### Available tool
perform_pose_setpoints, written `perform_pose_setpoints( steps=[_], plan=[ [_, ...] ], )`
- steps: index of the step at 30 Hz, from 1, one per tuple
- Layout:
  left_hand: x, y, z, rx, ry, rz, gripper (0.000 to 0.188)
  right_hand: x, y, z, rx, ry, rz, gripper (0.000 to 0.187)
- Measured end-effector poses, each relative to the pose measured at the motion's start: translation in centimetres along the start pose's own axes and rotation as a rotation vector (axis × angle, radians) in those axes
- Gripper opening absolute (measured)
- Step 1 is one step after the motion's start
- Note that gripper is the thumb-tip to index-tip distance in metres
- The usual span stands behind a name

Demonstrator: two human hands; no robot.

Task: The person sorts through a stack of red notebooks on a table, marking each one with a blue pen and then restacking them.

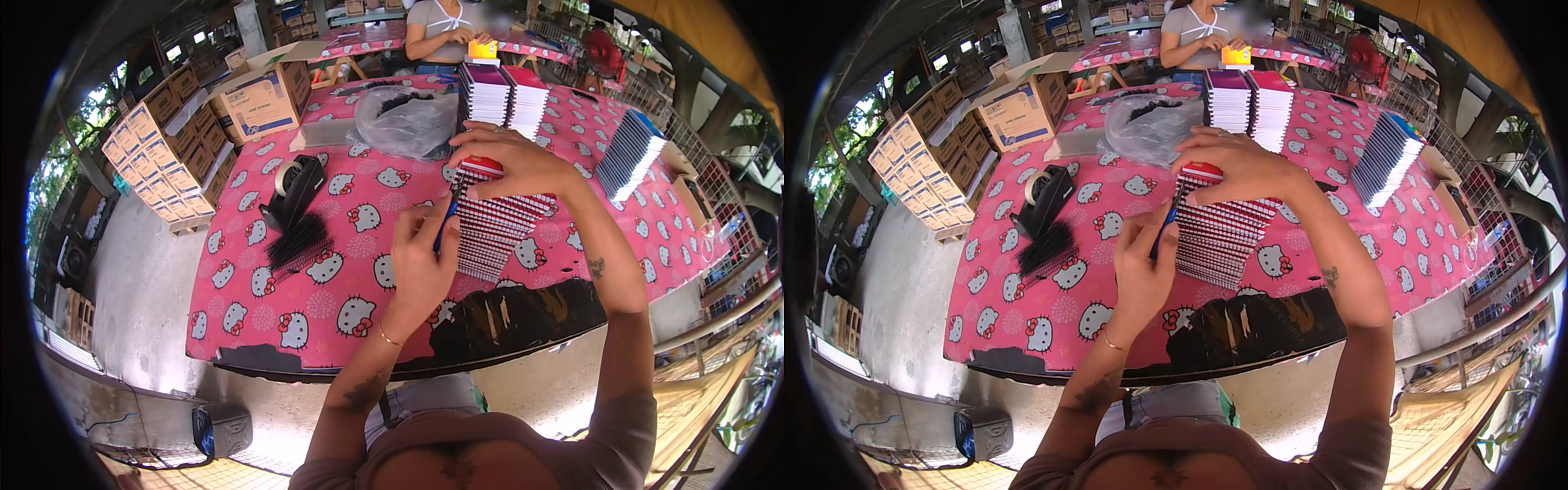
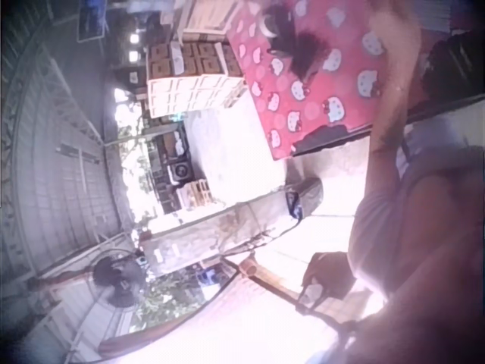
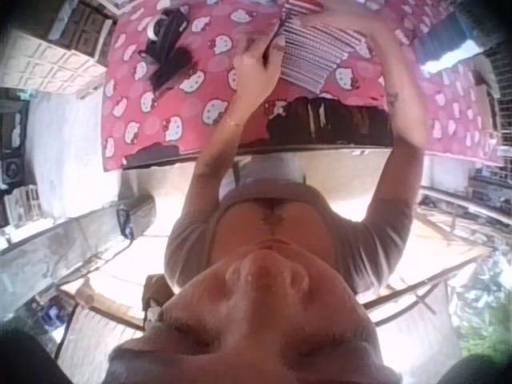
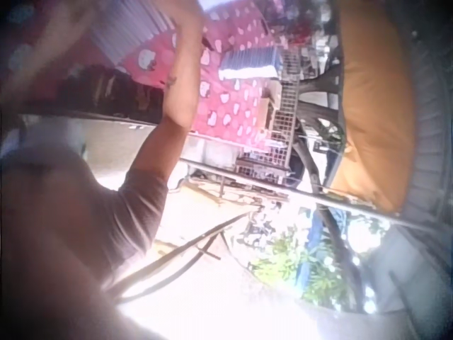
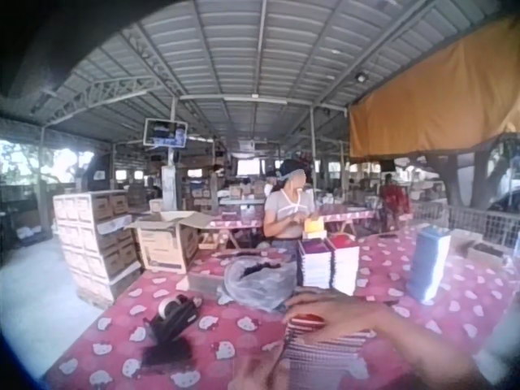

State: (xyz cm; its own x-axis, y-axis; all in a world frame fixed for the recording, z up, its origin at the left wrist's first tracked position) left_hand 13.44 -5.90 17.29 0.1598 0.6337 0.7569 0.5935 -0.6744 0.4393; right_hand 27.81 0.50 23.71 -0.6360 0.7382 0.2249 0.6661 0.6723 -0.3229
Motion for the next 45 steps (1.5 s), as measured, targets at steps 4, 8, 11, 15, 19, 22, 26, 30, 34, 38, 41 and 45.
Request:
perform_pose_setpoints(
  steps=[4,8,11,15,19,22,26,30,34,38,41,45],
  plan=[
    [-2.9,-3.9,4.9,-1.118,-0.234,-0.671,0.035,0.1,-0.2,0.1,0.03,-0.002,-0.01,0.045],
    [-2.7,-3.3,5.0,-1.198,-0.219,-0.684,0.026,0.0,-0.1,0.2,0.006,0.003,-0.005,0.044],
    [-2.7,-3.0,5.1,-1.236,-0.226,-0.717,0.023,0.0,0.1,0.2,0.014,0.005,-0.009,0.044],
    [-2.9,-3.4,5.2,-1.232,-0.205,-0.746,0.025,-0.1,0.2,0.3,0.01,0.011,-0.008,0.044],
    [-0.4,-1.1,0.6,-0.194,-0.05,-0.085,0.032,-0.2,0.2,0.1,0.008,0.026,-0.018,0.045],
    [-0.4,-1.7,0.9,-0.255,-0.184,-0.171,0.037,-0.1,-0.7,0.0,-0.001,0.012,-0.017,0.047],
    [-3.4,-3.7,4.3,-1.141,-0.254,-0.725,0.037,0.0,-1.0,0.1,0.02,-0.048,0.053,0.049],
    [-3.4,-4.5,4.6,-1.052,-0.285,-0.735,0.038,0.0,-1.0,0.2,0.017,-0.064,0.086,0.05],
    [-3.3,-4.8,4.4,-0.909,-0.308,-0.661,0.035,0.0,-1.1,0.2,0.019,-0.065,0.076,0.05],
    [-3.9,-4.5,4.6,-1.051,-0.253,-0.689,0.033,0.0,-0.9,0.1,0.035,-0.061,0.057,0.05],
    [-4.5,-4.2,5.0,-1.252,-0.238,-0.813,0.034,0.0,-1.0,0.2,0.004,-0.03,0.032,0.049],
    [-3.2,-4.2,3.3,-0.757,-0.213,-0.567,0.031,-0.1,-1.3,0.0,-0.032,0.013,-0.006,0.046]
  ],
)
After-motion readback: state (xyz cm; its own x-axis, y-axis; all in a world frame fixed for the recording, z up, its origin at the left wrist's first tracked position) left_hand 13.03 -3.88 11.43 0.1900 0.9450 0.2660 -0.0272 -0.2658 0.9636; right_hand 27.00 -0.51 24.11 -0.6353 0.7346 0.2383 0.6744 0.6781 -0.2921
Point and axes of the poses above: each hand's wrist, its own x-axis towards the middle knuckle, its own z-axis out of the palm, y = z × x, the point moved 8 cm from there along x, towards the middle knuckle, and after that the axes turned 8 degrees about x, right-handed, at the moved point
